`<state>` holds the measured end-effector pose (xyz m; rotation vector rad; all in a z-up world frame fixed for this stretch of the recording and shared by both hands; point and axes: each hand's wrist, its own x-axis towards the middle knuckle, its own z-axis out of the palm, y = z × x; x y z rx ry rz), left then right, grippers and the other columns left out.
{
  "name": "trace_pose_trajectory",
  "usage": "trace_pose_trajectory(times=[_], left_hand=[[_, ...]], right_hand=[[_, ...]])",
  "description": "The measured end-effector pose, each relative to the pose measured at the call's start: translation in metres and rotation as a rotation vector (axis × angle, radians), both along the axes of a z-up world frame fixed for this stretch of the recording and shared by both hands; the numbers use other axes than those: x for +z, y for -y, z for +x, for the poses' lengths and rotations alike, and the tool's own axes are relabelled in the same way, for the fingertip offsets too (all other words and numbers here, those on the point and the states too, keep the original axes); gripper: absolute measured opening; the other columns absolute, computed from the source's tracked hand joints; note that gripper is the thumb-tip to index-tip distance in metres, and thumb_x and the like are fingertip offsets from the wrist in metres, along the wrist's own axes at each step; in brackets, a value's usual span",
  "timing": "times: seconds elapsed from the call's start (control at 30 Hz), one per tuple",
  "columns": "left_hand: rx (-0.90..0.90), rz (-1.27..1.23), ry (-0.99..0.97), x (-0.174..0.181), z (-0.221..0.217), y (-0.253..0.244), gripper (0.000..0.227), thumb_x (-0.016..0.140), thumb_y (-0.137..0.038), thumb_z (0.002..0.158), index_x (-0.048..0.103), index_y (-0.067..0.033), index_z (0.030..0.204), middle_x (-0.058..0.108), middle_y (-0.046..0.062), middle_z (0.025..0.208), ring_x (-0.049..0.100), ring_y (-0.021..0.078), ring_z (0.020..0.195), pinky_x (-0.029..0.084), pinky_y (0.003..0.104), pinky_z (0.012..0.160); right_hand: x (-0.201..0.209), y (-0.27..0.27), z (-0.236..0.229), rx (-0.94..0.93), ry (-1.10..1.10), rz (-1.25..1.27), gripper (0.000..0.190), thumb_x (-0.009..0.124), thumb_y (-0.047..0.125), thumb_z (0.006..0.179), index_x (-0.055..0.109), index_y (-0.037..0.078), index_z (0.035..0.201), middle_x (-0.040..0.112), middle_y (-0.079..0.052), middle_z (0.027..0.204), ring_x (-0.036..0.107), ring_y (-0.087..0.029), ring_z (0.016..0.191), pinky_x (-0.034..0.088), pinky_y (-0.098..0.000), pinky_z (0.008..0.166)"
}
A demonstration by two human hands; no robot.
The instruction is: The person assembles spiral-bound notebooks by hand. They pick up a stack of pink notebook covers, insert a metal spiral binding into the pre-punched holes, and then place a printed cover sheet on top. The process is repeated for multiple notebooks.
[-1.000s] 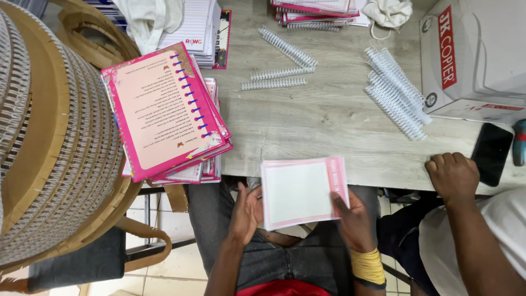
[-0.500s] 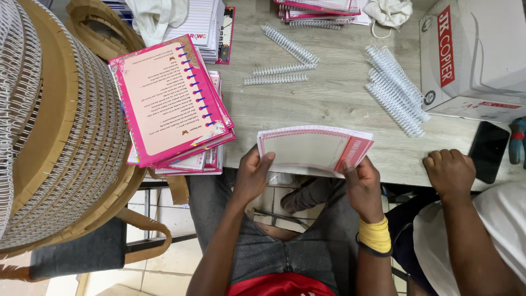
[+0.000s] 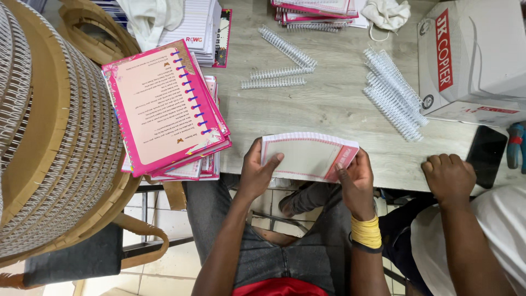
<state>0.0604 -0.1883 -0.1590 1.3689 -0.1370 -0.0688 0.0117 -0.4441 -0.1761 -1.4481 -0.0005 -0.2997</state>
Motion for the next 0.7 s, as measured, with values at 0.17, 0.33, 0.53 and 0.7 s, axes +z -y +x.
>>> trace_pose_trajectory(times=[0.17,0.33,0.53,0.7], left_hand=[[0.167,0.070,-0.024,-0.041,0.014,0.007,0.017,0.076,-0.012,0.104,0.080,-0.0087,0.119,0.083,0.005,0.100,0.064,0.0062,0.100,0.056,0.034,0.097],[0.195,0.019,0.184,0.049,0.004,0.009,0.018,0.077,-0.007,0.101,0.081,-0.0038,0.118,0.083,0.016,0.118,0.072,0.0238,0.123,0.056,0.043,0.108],[0.159,-0.093,0.156,0.019,0.011,0.003,0.021,0.084,-0.002,0.094,0.076,0.0011,0.113,0.081,0.016,0.110,0.073,0.0232,0.113,0.059,0.043,0.102],[0.098,-0.094,0.179,0.008,0.011,-0.003,0.034,0.085,-0.006,0.094,0.070,-0.0004,0.124,0.080,0.016,0.111,0.071,0.0200,0.114,0.059,0.039,0.100]], right_hand=[[-0.009,0.002,0.008,-0.162,-0.012,-0.087,0.027,0.063,0.000,0.108,0.062,0.000,0.135,0.074,-0.012,0.109,0.071,-0.017,0.095,0.058,-0.0355,0.091],[0.014,0.000,0.012,-0.206,0.103,-0.113,0.022,0.065,0.003,0.108,0.058,0.000,0.129,0.073,-0.017,0.119,0.069,-0.018,0.107,0.058,-0.0360,0.091],[0.012,-0.004,0.009,-0.069,0.091,-0.018,0.024,0.063,0.004,0.107,0.050,0.001,0.127,0.072,-0.024,0.123,0.072,-0.023,0.109,0.058,-0.0349,0.089],[0.015,-0.005,0.012,0.038,0.055,0.043,0.065,0.070,0.010,0.100,0.034,0.004,0.154,0.057,-0.024,0.149,0.066,-0.026,0.120,0.065,-0.0345,0.086]])
